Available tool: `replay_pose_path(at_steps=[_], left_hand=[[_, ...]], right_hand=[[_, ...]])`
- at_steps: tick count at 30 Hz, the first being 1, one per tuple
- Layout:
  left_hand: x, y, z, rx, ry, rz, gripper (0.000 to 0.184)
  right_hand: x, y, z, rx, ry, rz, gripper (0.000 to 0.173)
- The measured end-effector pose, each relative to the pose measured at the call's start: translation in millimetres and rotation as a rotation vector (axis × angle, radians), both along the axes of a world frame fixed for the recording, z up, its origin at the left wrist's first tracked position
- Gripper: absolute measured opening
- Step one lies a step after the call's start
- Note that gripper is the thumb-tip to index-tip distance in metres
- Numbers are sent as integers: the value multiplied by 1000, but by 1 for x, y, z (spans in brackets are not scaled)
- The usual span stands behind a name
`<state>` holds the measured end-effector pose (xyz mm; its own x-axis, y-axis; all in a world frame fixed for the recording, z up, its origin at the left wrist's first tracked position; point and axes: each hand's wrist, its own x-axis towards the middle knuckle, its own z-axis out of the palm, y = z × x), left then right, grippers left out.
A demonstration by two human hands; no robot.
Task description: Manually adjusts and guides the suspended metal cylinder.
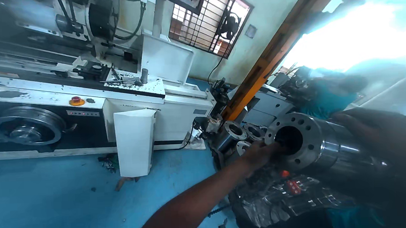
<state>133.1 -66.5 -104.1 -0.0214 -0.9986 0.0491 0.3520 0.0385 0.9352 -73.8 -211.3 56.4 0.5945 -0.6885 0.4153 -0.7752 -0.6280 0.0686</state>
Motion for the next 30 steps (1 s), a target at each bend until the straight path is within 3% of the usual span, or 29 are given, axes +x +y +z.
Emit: replay_pose_path(at_steps=[3,9,13,17,21,24,30], left_hand=[[1,-3,-4,-26,19,-4,39],[6,6,-1,-7,16,2,40],[8,8,1,-7,11,27,40],[10,0,-4,-22,40,33,41],[12,-4,-7,-61,48,47,38],[13,-4,-8,-66,45,53,38],[14,-5,-11,-90,39,69,38]], right_hand=[[1,1,-2,3,-4,-18,47],[11,16,5,3,-15,55,38],[10,7,4,24,3,25,49],[17,14,6,57,-28,1,43],[14,2,3,-88,37,97,42],[27,19,9,-34,9,82,36],[31,13,5,-46,0,82,40]])
